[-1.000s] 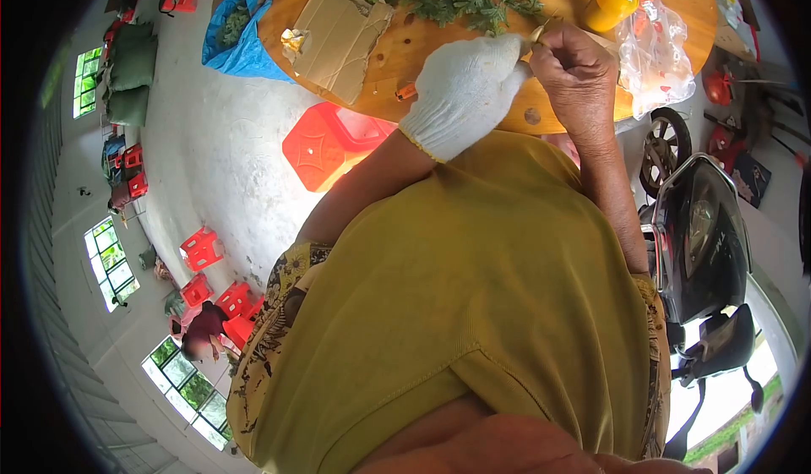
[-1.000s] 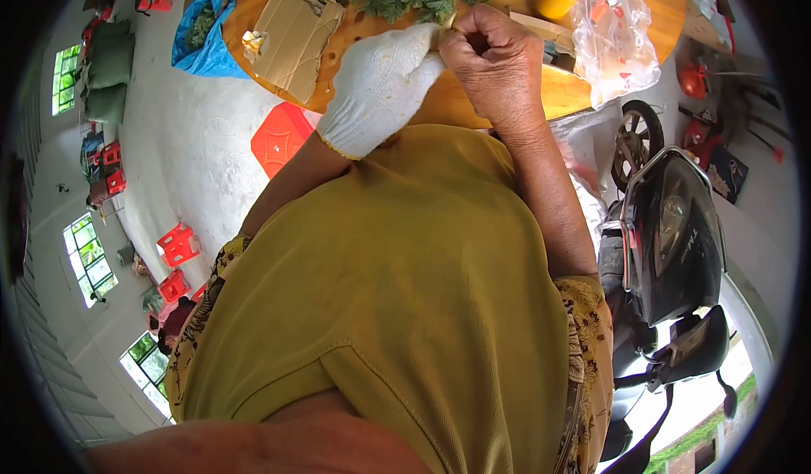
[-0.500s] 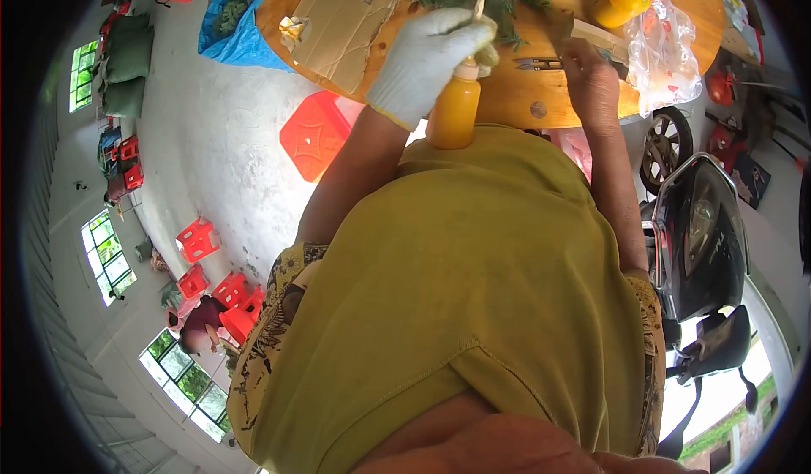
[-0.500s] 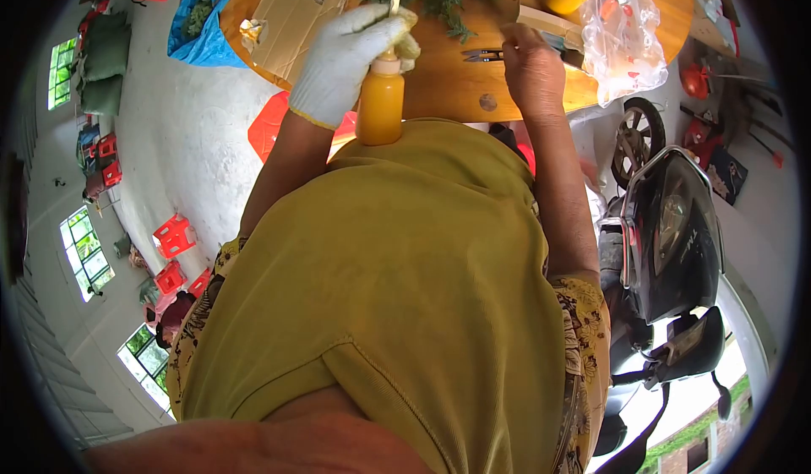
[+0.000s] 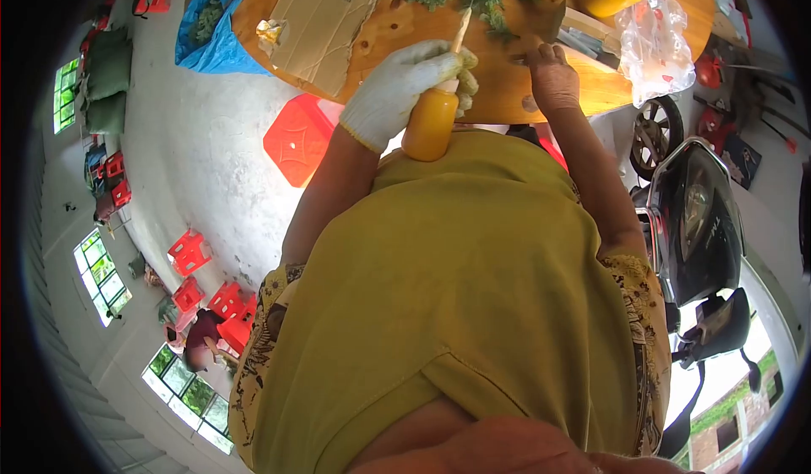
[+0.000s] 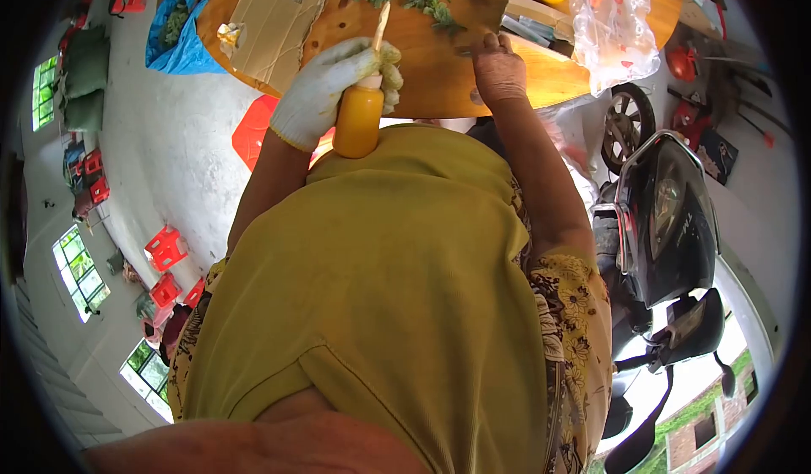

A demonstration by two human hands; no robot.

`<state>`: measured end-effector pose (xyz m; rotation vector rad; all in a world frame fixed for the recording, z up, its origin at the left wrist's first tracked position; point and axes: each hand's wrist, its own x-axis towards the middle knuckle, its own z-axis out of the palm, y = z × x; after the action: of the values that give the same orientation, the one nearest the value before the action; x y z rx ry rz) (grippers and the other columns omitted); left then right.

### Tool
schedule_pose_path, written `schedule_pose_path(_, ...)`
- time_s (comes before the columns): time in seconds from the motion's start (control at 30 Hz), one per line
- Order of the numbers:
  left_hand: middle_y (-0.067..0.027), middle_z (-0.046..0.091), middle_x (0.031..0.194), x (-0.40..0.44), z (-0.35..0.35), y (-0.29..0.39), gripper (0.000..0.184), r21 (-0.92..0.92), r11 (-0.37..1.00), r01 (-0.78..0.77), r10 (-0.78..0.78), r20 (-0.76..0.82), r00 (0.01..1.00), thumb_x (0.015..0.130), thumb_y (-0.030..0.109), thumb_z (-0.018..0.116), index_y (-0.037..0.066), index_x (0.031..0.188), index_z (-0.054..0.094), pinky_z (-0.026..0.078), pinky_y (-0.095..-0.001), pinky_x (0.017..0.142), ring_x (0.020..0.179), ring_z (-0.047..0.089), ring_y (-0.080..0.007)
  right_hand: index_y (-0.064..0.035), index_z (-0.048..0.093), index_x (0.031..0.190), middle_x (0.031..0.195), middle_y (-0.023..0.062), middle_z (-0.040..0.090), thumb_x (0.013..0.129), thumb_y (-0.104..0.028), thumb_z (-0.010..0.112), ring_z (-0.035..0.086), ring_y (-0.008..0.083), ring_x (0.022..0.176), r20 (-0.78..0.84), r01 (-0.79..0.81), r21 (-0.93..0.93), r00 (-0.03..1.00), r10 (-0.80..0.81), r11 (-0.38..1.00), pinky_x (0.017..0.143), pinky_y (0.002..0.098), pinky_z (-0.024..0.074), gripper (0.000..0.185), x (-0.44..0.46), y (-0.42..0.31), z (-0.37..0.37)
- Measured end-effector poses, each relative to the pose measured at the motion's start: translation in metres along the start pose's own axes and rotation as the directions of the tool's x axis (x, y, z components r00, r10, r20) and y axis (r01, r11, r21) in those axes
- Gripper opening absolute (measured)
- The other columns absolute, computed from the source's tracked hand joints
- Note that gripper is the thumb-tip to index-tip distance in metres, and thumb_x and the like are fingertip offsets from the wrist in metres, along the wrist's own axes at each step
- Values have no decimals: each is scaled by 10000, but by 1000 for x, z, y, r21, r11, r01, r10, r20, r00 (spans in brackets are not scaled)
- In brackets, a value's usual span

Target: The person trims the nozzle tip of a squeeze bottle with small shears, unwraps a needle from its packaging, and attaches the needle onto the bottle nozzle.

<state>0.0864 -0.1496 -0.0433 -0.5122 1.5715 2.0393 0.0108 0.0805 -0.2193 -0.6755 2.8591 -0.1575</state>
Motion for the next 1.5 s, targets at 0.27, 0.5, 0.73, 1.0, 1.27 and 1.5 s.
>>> schedule_pose_path(0.27,-98,656,894,-4,2,23,271,184,978,-93,100,-27,995,972,181,527,-15,1144,601,516,-282,712,769,630,-154,-112,588,955,959,96,645,760,-65,693,646,257,858,-49,0,380,999,20,925,653,370,537,226,-12,3,0)
schedule_pose_path(0.5,-101,651,902,-22,23,62,325,249,956,-152,141,65,988,953,151,523,-40,1212,567,512,-278,731,797,623,-147,-35,608,1021,825,30,616,983,-129,563,487,57,592,110,-88,973,990,92,-215,541,208,409,112,-63,-21,-115)
schedule_pose_path(0.73,-77,654,865,-23,55,60,313,232,949,-212,189,117,975,981,182,512,-7,1215,598,507,-263,727,777,612,-132,9,648,1201,842,-16,586,1026,-351,513,426,52,680,-58,69,996,984,168,-58,608,200,376,423,-91,-32,-181)
schedule_pose_path(1.0,-79,671,879,-12,67,55,296,334,916,-221,210,70,975,964,180,549,-29,1161,618,507,-261,713,781,623,-123,-27,629,1218,897,-23,619,970,-251,622,482,48,712,103,-82,956,993,60,-281,644,197,404,334,-90,-23,-168)
schedule_pose_path(1.27,-121,673,897,5,61,46,269,58,998,-35,32,41,999,939,172,556,-31,1110,601,540,-315,743,799,659,-201,-72,598,1186,915,-17,633,953,-195,647,537,39,746,77,-138,933,979,-190,-332,623,185,425,268,-84,-8,-146)
schedule_pose_path(1.5,-99,672,857,8,65,44,244,31,999,-39,34,155,987,976,192,518,-2,1093,608,505,-295,713,754,632,-165,-63,589,1172,934,-1,626,964,-179,631,532,38,716,57,-119,903,985,-161,-413,570,186,413,242,-84,2,-136)
